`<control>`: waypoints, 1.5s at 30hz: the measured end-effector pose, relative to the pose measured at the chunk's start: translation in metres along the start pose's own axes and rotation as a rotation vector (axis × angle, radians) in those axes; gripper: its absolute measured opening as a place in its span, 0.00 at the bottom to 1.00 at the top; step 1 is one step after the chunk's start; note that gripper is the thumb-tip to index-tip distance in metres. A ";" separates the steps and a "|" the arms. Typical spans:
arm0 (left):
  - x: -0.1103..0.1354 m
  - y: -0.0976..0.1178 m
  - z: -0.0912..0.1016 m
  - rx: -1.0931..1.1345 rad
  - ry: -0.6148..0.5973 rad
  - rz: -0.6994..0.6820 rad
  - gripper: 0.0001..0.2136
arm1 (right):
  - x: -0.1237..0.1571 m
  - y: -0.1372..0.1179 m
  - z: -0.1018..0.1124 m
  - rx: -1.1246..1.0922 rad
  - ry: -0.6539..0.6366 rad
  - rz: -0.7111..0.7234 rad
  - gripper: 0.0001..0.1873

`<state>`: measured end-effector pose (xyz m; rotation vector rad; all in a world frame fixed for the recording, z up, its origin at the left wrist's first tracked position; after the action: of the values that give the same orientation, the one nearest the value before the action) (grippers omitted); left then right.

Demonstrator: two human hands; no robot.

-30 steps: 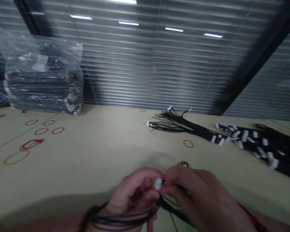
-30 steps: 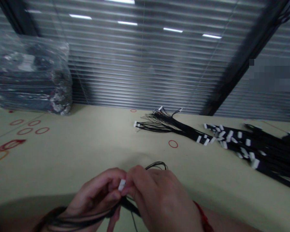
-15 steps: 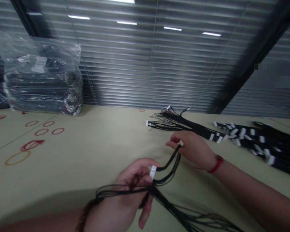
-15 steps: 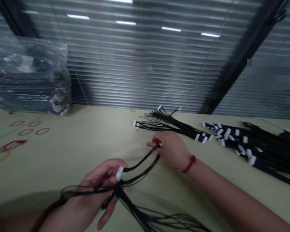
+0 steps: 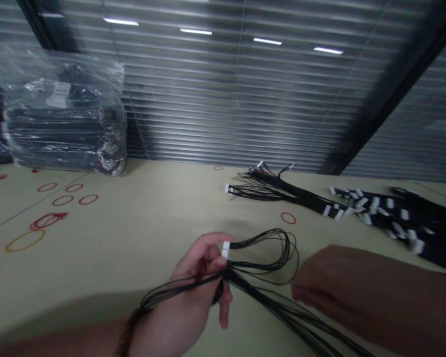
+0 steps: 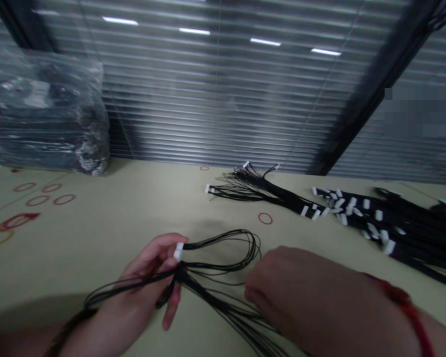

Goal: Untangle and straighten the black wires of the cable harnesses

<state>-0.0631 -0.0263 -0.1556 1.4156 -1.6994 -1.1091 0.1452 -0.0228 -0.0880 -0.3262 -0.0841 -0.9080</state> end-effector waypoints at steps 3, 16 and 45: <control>0.002 -0.001 -0.001 0.033 -0.041 0.013 0.08 | -0.020 -0.012 -0.016 -0.218 0.023 0.063 0.14; 0.002 -0.010 0.004 0.096 -0.057 0.013 0.10 | -0.045 -0.020 -0.039 -0.588 0.169 0.099 0.15; 0.004 -0.004 -0.004 -0.104 -0.013 0.187 0.14 | -0.033 -0.049 -0.045 0.252 0.723 0.257 0.08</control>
<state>-0.0591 -0.0316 -0.1577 1.1629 -1.7187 -1.0882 0.0832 -0.0396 -0.1254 0.2330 0.4969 -0.7046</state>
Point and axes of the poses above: each hand's wrist, its own x-axis away from the middle knuckle, its own z-axis out of the back of the hand, y = z × x, the point moved 1 cm from there along -x, towards the middle knuckle, and after that the axes turned 4 degrees about x, right-handed, at the moved point
